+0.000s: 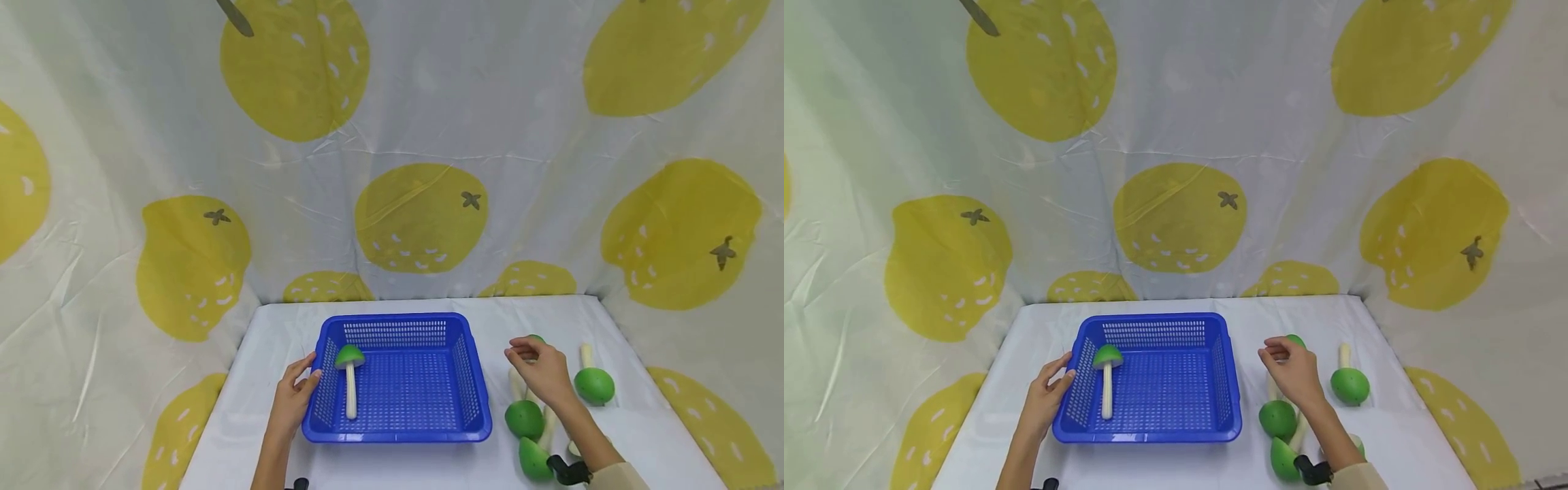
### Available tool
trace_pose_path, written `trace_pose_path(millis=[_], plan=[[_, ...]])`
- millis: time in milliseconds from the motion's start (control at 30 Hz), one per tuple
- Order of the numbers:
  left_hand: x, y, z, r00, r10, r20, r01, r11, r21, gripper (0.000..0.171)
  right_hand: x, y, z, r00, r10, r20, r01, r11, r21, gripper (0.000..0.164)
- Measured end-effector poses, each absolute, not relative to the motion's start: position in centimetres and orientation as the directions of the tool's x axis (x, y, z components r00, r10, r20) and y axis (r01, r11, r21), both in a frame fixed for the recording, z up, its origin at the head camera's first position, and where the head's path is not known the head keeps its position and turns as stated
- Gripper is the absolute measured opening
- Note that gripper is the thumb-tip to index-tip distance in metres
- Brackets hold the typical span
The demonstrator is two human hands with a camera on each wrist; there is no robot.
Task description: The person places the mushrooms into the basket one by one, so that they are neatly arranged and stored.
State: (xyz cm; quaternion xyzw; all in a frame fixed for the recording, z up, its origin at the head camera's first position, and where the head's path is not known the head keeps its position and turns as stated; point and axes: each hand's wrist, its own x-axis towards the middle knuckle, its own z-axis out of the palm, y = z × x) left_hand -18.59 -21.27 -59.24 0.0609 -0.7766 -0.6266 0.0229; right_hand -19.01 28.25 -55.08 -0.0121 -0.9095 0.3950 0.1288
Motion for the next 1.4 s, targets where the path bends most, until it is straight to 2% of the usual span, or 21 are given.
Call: trace_pose_path(millis=[600, 933, 1400], plan=[[-18.5, -21.1, -59.3, -0.990, -0.128, -0.053, -0.077, 0.188, 0.979, 0.051, -18.5, 30.9, -58.5, -0.964, 0.208, 0.164, 0.039, 0.725, -0.688, 0.028], [-18.6, -21.1, -59.4, -0.990, -0.127, -0.055, -0.076, 0.170, 0.983, 0.051, -18.3, 31.8, -59.5, -0.955, 0.275, 0.106, 0.124, 0.701, -0.702, 0.021], [-18.5, -21.1, -59.4, -0.991, -0.115, -0.062, -0.081, 0.160, 0.984, 0.054, -18.2, 32.4, -60.1, -0.947, 0.318, -0.034, 0.233, 0.611, -0.756, 0.034]])
